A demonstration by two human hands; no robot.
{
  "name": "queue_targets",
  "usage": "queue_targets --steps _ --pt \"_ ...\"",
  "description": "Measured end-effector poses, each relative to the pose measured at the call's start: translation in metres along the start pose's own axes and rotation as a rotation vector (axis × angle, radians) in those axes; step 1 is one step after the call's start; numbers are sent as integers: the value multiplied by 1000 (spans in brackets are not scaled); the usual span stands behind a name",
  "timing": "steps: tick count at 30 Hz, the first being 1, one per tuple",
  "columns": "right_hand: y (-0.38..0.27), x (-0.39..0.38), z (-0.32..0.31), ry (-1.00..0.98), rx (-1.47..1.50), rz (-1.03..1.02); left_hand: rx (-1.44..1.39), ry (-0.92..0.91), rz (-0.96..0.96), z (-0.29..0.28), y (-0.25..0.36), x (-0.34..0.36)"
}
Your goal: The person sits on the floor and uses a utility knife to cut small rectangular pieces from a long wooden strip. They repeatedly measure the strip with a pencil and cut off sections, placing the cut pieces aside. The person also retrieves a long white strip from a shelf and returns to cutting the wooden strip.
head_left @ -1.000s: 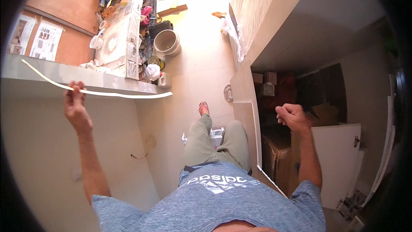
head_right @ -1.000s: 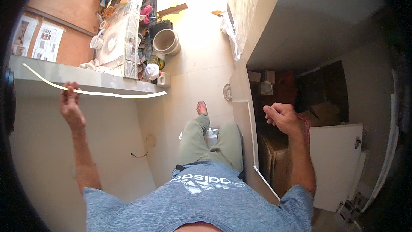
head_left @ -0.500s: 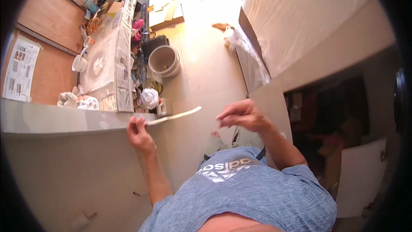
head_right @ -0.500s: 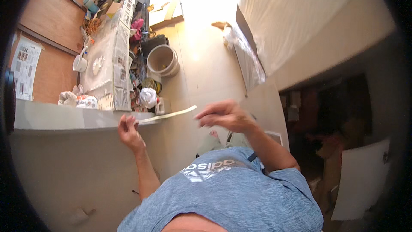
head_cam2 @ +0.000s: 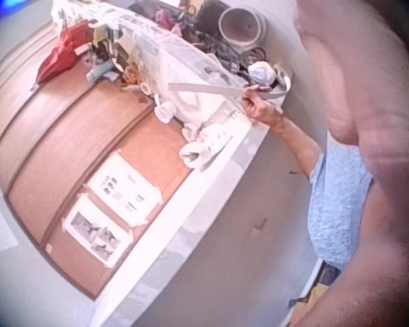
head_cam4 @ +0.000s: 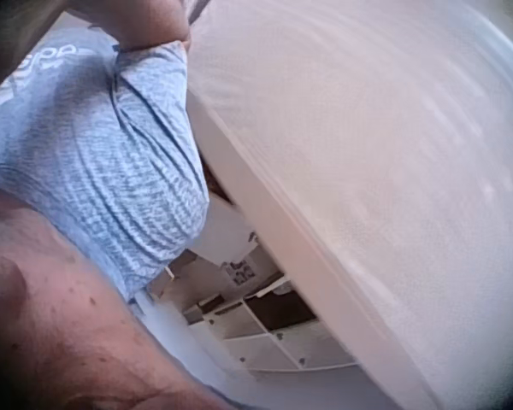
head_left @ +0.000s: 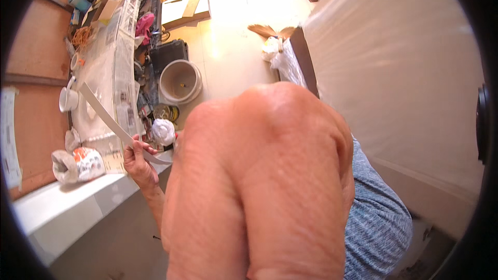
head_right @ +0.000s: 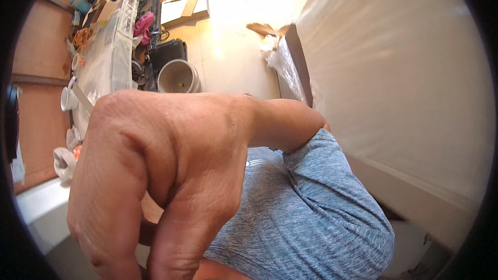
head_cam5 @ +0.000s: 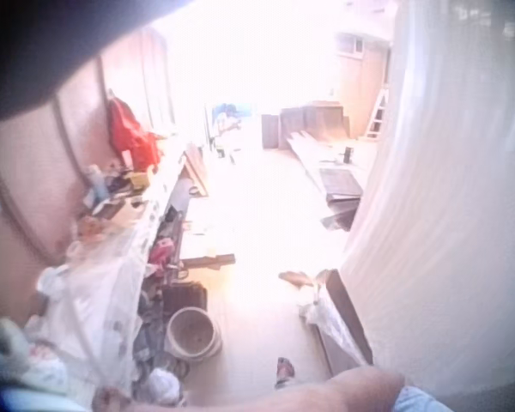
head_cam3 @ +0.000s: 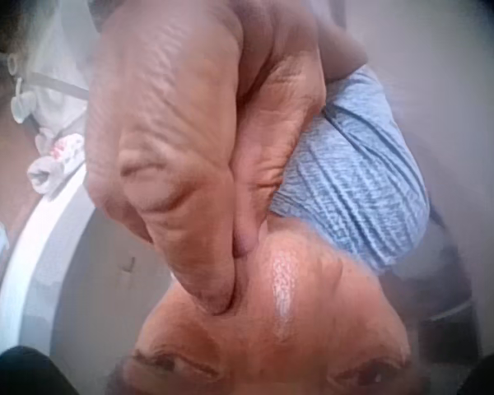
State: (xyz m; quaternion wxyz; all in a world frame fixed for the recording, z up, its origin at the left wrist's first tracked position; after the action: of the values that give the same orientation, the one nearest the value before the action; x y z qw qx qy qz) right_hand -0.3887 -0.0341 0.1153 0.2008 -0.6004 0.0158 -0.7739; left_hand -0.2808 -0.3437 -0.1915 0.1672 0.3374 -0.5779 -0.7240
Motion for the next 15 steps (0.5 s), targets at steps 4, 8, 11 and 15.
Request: queue_targets --steps 4,8,11,15 --pt "-24 35 -115 16 -41 1 128 69 -89 74 2 70" --pt "-27 76 -199 -22 -47 23 105 70 -219 124 5 113" --pt "-17 89 -283 -14 -86 61 123 117 -224 161 16 166" --pt "39 -7 -459 148 -415 566 145 69 -274 209 28 263"
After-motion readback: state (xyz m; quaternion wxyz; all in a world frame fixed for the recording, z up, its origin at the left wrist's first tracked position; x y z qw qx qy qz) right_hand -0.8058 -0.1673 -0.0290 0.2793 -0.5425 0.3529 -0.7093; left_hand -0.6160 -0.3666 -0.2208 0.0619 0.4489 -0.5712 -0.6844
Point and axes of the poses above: each hand's wrist, its own x-axis towards the middle knuckle, its own z-axis out of the palm, y = z × x, the point moved 10 cm from there along x, towards the middle knuckle, and after that the axes turned 12 degrees about -z, right-handed, at the moved point
